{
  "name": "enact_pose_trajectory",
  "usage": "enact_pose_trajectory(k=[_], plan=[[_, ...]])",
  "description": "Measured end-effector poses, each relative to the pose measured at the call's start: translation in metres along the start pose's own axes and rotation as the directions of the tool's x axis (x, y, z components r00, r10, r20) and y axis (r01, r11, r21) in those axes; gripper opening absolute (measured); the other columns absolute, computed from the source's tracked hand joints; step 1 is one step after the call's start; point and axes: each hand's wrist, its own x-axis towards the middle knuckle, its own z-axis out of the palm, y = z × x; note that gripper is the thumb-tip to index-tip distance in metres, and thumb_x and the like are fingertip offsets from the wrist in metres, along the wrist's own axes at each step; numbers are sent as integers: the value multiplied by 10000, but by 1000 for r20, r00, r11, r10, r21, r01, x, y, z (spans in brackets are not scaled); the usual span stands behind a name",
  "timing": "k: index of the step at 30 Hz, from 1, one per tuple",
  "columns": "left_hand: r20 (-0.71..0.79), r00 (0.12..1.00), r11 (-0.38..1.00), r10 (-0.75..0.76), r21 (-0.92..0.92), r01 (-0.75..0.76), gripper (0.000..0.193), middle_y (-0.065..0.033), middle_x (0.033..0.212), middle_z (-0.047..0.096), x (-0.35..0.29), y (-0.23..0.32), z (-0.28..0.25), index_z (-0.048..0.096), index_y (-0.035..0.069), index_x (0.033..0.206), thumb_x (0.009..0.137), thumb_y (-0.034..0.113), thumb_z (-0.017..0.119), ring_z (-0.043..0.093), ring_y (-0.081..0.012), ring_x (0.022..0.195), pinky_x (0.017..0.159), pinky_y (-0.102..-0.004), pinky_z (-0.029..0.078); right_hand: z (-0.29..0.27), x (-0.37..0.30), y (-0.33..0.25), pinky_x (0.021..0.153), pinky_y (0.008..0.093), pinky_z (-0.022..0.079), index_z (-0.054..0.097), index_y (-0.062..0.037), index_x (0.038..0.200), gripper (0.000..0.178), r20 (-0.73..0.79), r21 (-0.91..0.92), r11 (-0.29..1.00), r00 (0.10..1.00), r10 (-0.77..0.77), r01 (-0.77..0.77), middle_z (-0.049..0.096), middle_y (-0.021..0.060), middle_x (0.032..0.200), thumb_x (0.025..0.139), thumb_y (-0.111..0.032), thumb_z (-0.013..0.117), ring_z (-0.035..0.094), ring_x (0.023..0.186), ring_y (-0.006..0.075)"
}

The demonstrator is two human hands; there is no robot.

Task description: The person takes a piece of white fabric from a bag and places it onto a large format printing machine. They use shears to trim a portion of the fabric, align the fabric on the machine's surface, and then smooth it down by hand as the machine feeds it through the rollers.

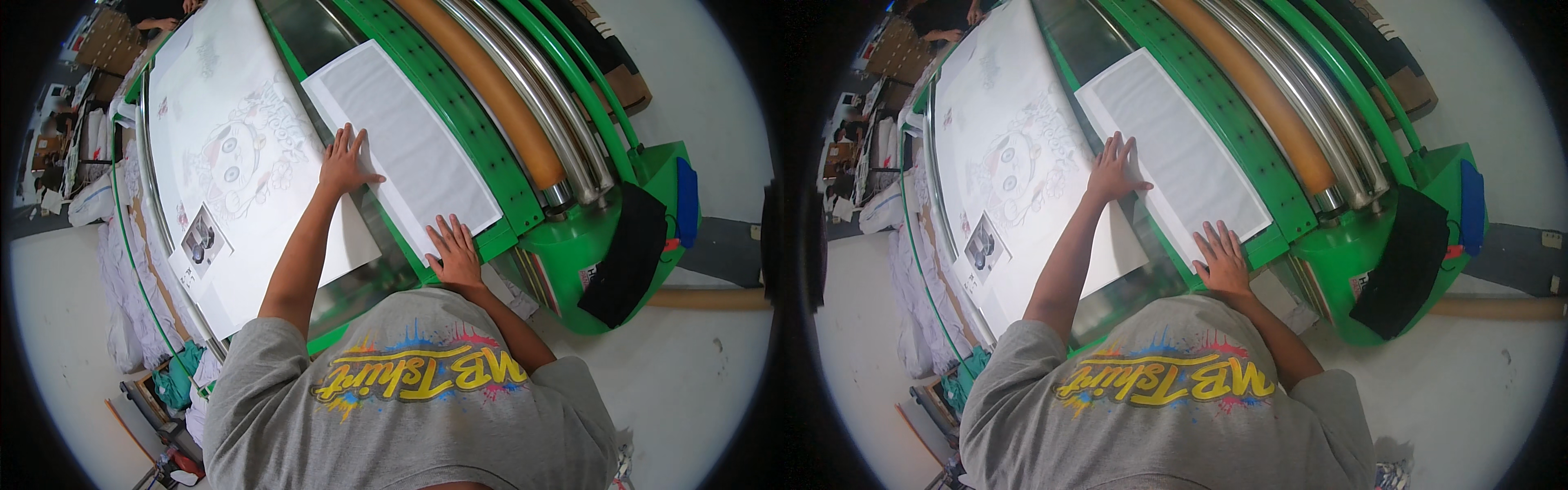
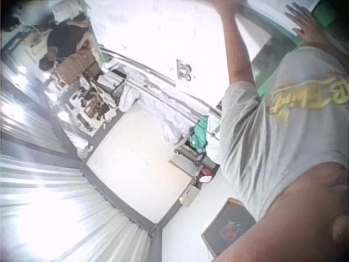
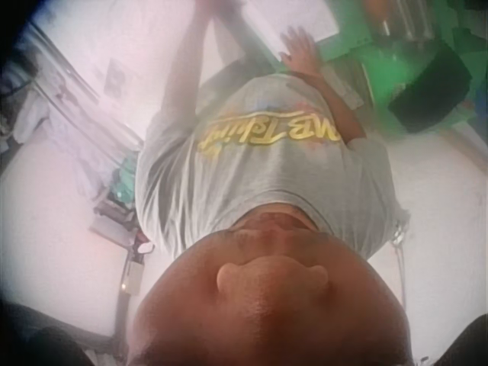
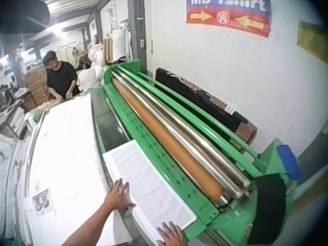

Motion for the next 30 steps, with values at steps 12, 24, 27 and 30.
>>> enact_pose_trajectory(k=[12, 24, 27, 30], plan=[[7, 999, 999, -41, 14, 41, 1460, -222, 1878, 160, -4, 17, -10, 301, 215, 1800, 626, 793, 948, 146, -402, 1745, 1370, -642, 227, -6, 4, -1, 1368, 602, 246, 506, -122, 1690, 735, -67, 22, 1000, 998, -8, 9, 355, 205, 1808, 1035, -378, 721, 281, 1693, 426], [-356, 934, 986, -28, -165, -33, 808, -245, 1829, 294, -208, 37, 16, 474, 63, 1677, 1023, 438, 763, 267, -439, 1704, 1355, -587, 284, 1, 22, 3, 1335, 620, 288, 573, -79, 1617, 702, -122, -39, 998, 991, -61, 57, 394, 259, 1766, 1005, -390, 719, 346, 1642, 471], [-416, 886, 963, -203, -246, 106, 760, -229, 1840, 289, -284, 23, 31, 502, 54, 1662, 1033, 405, 743, 261, -412, 1714, 1353, -580, 279, -2, 27, -5, 1321, 627, 303, 595, -72, 1582, 683, -94, -68, 997, 995, -35, 29, 422, 259, 1738, 992, -388, 732, 368, 1619, 479], [-393, 829, 916, -399, -220, 337, 753, -217, 1854, 263, -340, 6, 48, 478, 61, 1686, 1054, 402, 703, 232, -397, 1726, 1367, -568, 236, -4, 38, -13, 1313, 634, 307, 609, -59, 1551, 668, -21, -113, 992, 998, 53, -55, 432, 258, 1722, 985, -388, 741, 377, 1607, 475]])
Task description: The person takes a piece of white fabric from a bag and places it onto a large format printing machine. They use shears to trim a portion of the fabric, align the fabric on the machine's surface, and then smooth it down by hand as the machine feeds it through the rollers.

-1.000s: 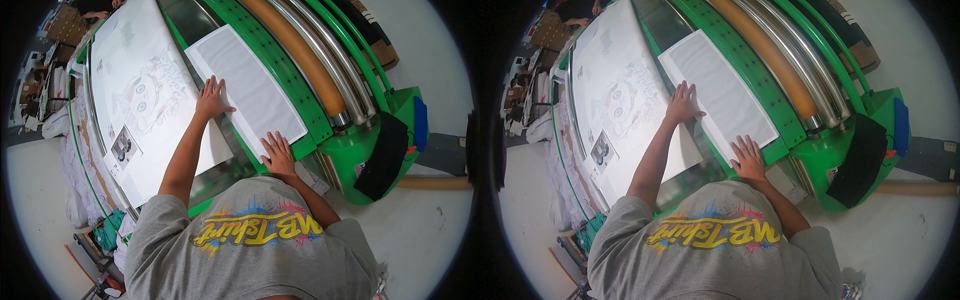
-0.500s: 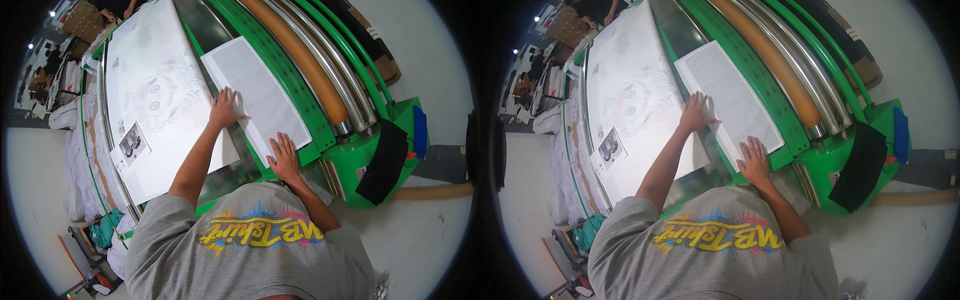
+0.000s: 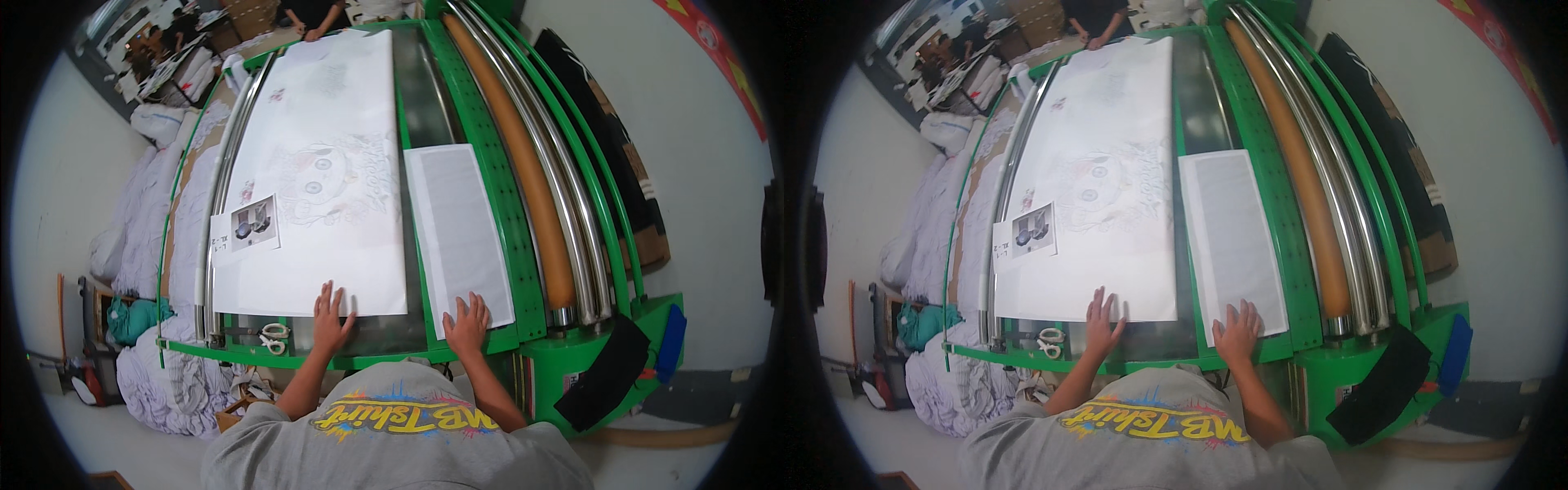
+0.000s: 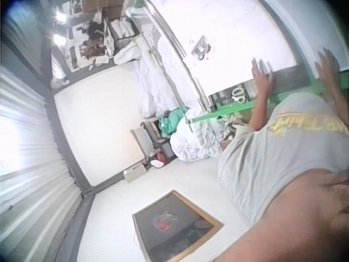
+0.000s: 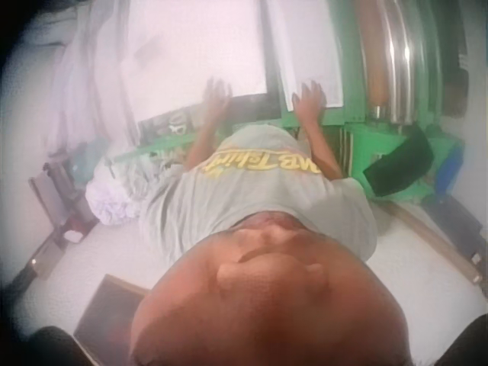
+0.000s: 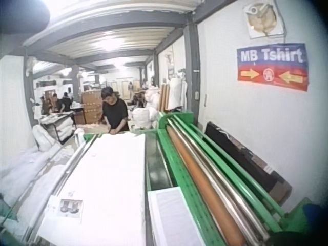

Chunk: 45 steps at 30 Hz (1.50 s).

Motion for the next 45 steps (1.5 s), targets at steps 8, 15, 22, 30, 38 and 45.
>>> enact_pose_trajectory(k=[8, 15, 22, 30, 38, 45], plan=[[-3, 992, 986, -126, 109, 126, 731, -190, 1871, 234, -44, -68, 1, 436, 158, 1734, 1086, 429, 639, 197, -388, 1739, 1372, -603, 188, 17, 66, -30, 1377, 625, 194, 458, -144, 1719, 713, -82, -48, 992, 989, -124, 120, 286, 203, 1837, 1088, -416, 650, 208, 1711, 450], [39, 990, 988, -134, 87, 130, 691, -157, 1886, 208, -40, -66, 1, 484, 218, 1719, 1086, 445, 641, 183, -341, 1749, 1384, -598, 159, 31, 82, -41, 1394, 612, 159, 361, -205, 1781, 748, 6, -123, 992, 1000, -22, 23, 199, 158, 1882, 1119, -458, 600, 162, 1733, 419], [68, 990, 992, -123, 41, 121, 676, -197, 1876, 199, -41, -67, -7, 474, 199, 1720, 1108, 456, 603, 170, -377, 1745, 1375, -637, 150, 36, 97, -46, 1394, 615, 157, 333, -202, 1790, 745, -5, -161, 987, 1000, -12, 11, 188, 154, 1887, 1128, -433, 585, 170, 1732, 419], [96, 988, 993, -118, 2, 118, 650, -217, 1870, 205, -41, -71, -9, 484, 175, 1709, 1124, 439, 588, 145, -391, 1748, 1367, -649, 139, 37, 107, -60, 1392, 622, 149, 362, -178, 1778, 728, -22, -156, 985, 997, 75, -78, 219, 160, 1879, 1128, -410, 593, 168, 1730, 431], [79, 991, 994, -104, -6, 105, 653, -213, 1868, 217, -40, -75, -10, 485, 174, 1709, 1121, 435, 597, 158, -384, 1746, 1359, -655, 149, 46, 104, -61, 1382, 643, 139, 323, -178, 1792, 751, 16, -110, 986, 992, 128, -126, 179, 154, 1892, 1130, -402, 596, 142, 1736, 436], [68, 992, 992, -106, -58, 110, 647, -200, 1870, 222, -41, -77, -13, 491, 183, 1707, 1120, 427, 605, 170, -359, 1746, 1362, -638, 155, 46, 109, -61, 1371, 649, 172, 412, -108, 1725, 694, -7, -136, 984, 993, 118, -118, 281, 210, 1835, 1112, -352, 625, 204, 1708, 470]])
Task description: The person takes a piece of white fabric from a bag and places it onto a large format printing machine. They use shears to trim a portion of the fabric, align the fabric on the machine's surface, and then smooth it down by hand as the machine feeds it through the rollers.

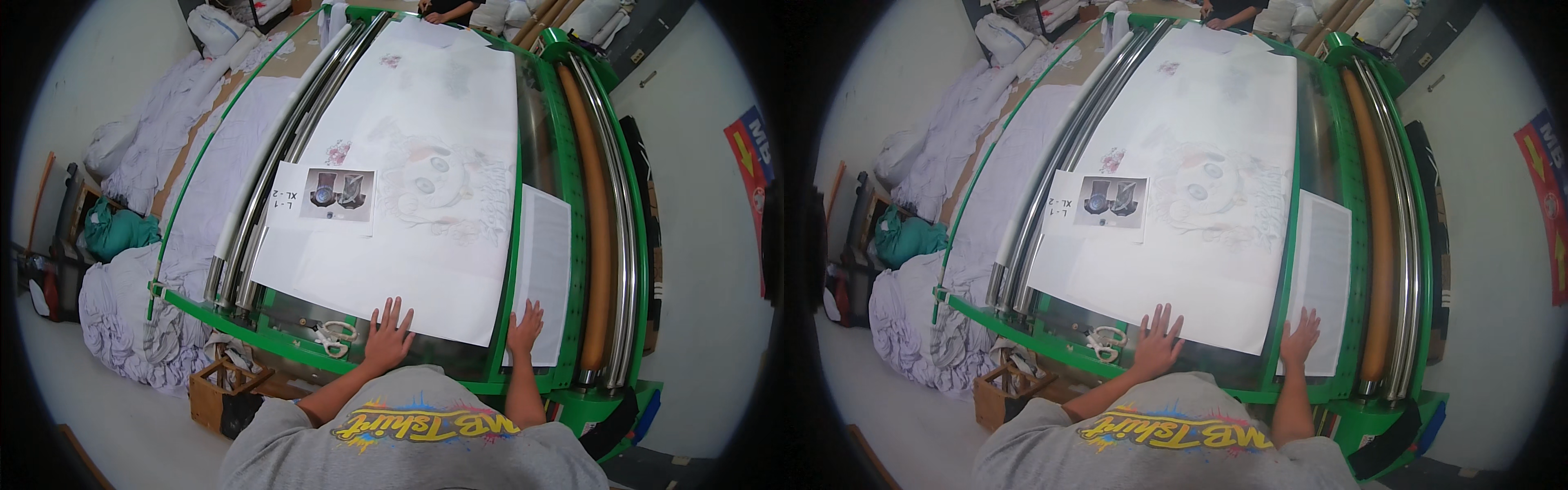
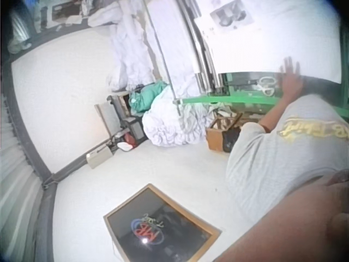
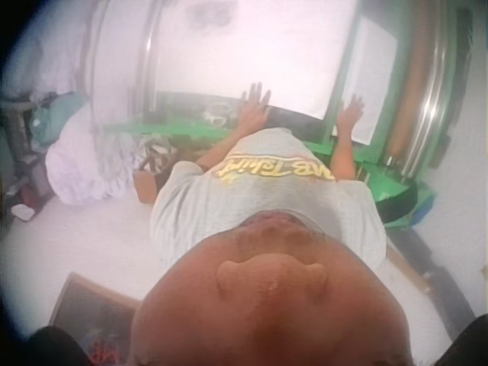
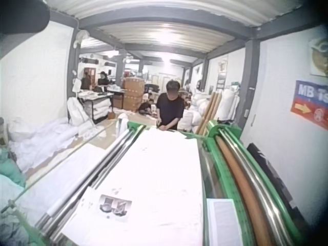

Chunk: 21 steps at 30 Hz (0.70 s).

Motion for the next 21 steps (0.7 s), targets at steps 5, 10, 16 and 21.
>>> enact_pose_trajectory(k=[5, 10, 16, 21], plan=[[-8, 1000, 1000, 6, -30, -6, 645, -200, 1871, 220, 2, -1, 2, 497, 186, 1706, 1117, 425, 609, 173, -363, 1745, 1357, -648, 153, 10, 13, -8, 1340, 604, 282, 540, -21, 1600, 588, -176, 55, 997, 983, -43, 53, 428, 272, 1709, 1088, -281, 670, 352, 1617, 497], [11, 1000, 1000, 9, -17, -9, 656, -210, 1868, 221, 1, -6, 4, 494, 176, 1707, 1114, 433, 608, 171, -376, 1744, 1348, -666, 148, 20, 14, -24, 1313, 564, 349, 591, 11, 1538, 521, -196, 155, 988, 980, 31, -1, 462, 295, 1657, 1092, -245, 676, 417, 1563, 499], [20, 999, 999, 35, 26, -36, 664, -243, 1865, 202, 4, -6, 7, 478, 147, 1714, 1121, 419, 597, 153, -423, 1740, 1339, -684, 145, 18, 13, -24, 1310, 576, 349, 582, -4, 1541, 532, -203, 116, 993, 979, 33, -10, 463, 285, 1661, 1097, -281, 681, 412, 1574, 483], [34, 999, 996, 42, 77, -45, 681, -256, 1860, 212, 4, -1, 9, 470, 127, 1718, 1118, 419, 606, 157, -436, 1738, 1335, -687, 140, 23, 22, -12, 1314, 595, 336, 568, -27, 1558, 548, -218, 125, 992, 975, 48, -21, 459, 272, 1673, 1106, -317, 676, 393, 1590, 484]])
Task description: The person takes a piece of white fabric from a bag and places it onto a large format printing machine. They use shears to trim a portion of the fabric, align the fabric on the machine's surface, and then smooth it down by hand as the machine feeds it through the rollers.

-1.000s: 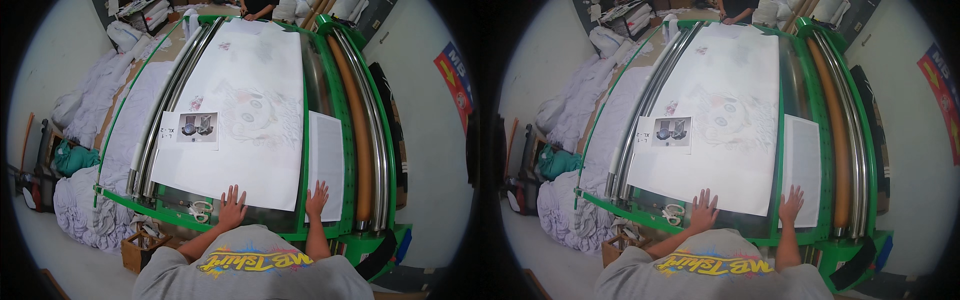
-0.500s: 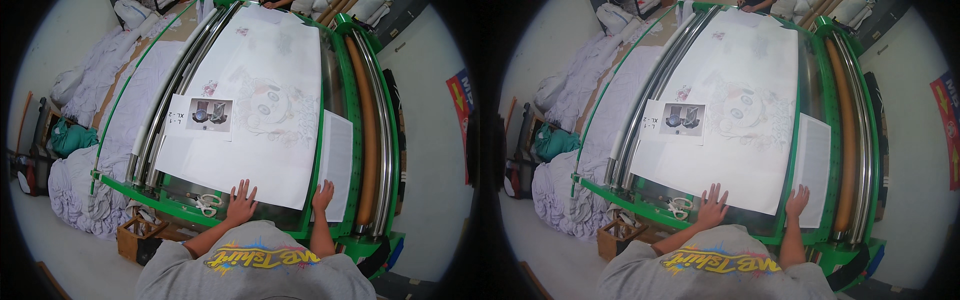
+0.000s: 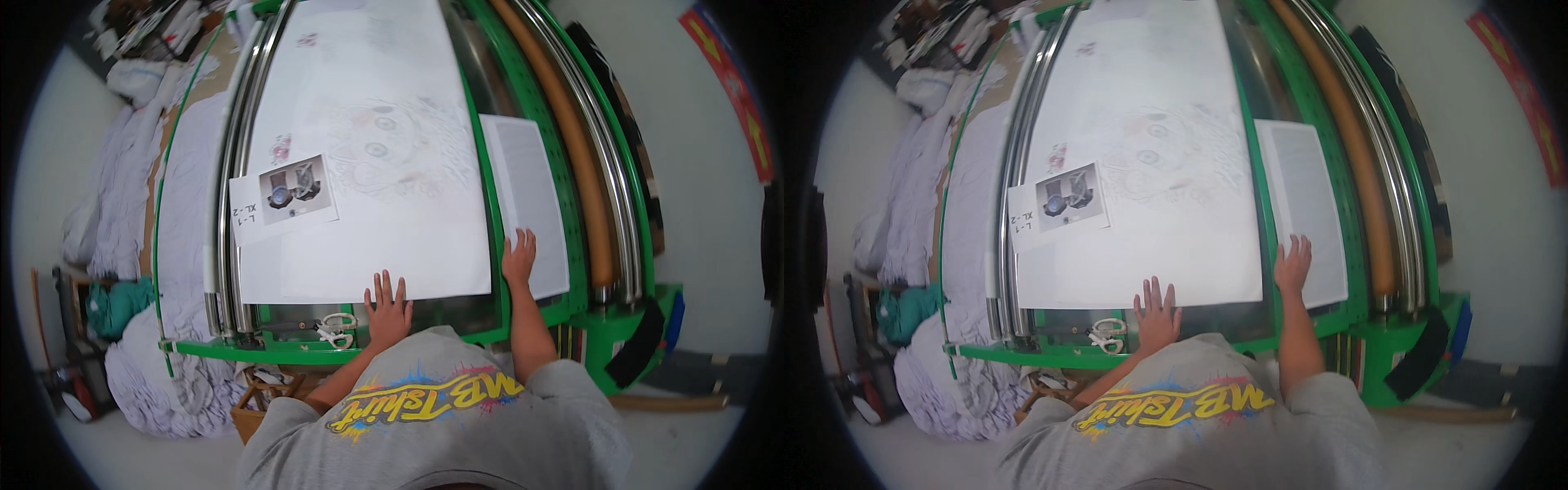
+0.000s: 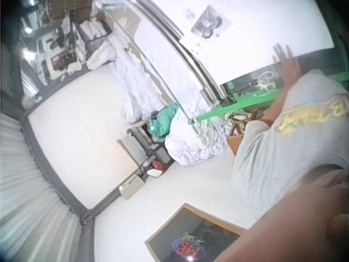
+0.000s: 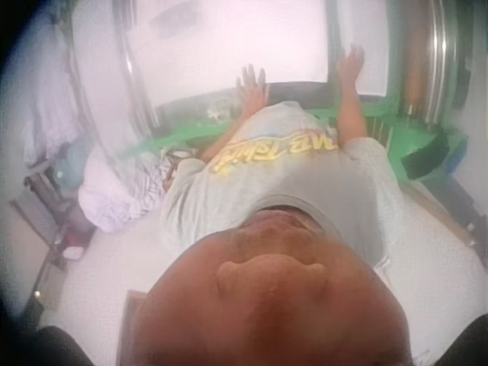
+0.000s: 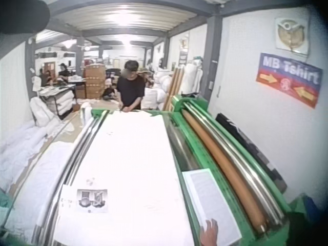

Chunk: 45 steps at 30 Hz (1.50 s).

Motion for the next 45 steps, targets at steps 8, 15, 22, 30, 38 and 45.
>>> enact_pose_trajectory(k=[8, 15, 22, 30, 38, 45], plan=[[-11, 1000, 998, 13, 58, -13, 694, -259, 1862, 205, 4, 1, 8, 463, 128, 1723, 1111, 418, 616, 140, -442, 1742, 1332, -693, 121, -16, -10, -8, 1348, 612, 269, 538, -30, 1598, 614, 4, -134, 991, 1000, 7, -6, 441, 250, 1711, 1122, -408, 626, 357, 1636, 443], [-43, 999, 998, 6, 69, -3, 687, -252, 1862, 205, -1, -2, 9, 473, 125, 1713, 1110, 418, 619, 149, -432, 1741, 1328, -697, 148, -32, -91, 16, 1325, 610, 280, 595, -7, 1523, 585, -68, -108, 994, 998, -15, 7, 498, 226, 1649, 1067, -361, 688, 407, 1603, 406], [-62, 998, 996, 22, 86, -17, 674, -253, 1859, 209, 0, 6, 2, 489, 120, 1701, 1110, 422, 609, 158, -431, 1737, 1339, -682, 150, -50, -119, 30, 1284, 587, 301, 626, 6, 1430, 478, -87, 14, 999, 995, -49, 51, 555, 201, 1535, 1050, -276, 695, 477, 1517, 389], [-99, 995, 995, 23, 94, -13, 670, -230, 1863, 222, -2, 11, -2, 497, 130, 1698, 1108, 431, 600, 160, -402, 1742, 1354, -652, 144, -57, -118, 26, 1305, 581, 274, 593, -5, 1469, 484, -86, 20, 1000, 996, -22, 24, 519, 187, 1579, 1065, -256, 683, 456, 1538, 376], [-94, 996, 995, 5, 96, 4, 679, -216, 1861, 237, -3, 9, 2, 503, 154, 1698, 1096, 450, 605, 171, -396, 1739, 1359, -645, 143, -54, -114, 26, 1345, 601, 237, 570, 19, 1509, 550, -52, 11, 1000, 999, 12, -12, 478, 227, 1652, 1067, -290, 676, 375, 1627, 397], [-115, 993, 996, 2, 86, 8, 673, -214, 1853, 260, -4, 9, 4, 513, 157, 1691, 1095, 454, 605, 183, -390, 1737, 1361, -639, 144, -57, -120, 30, 1365, 594, 213, 527, -5, 1575, 561, -24, -6, 1000, 1000, 0, 0, 453, 205, 1702, 1110, -301, 632, 307, 1672, 388]])
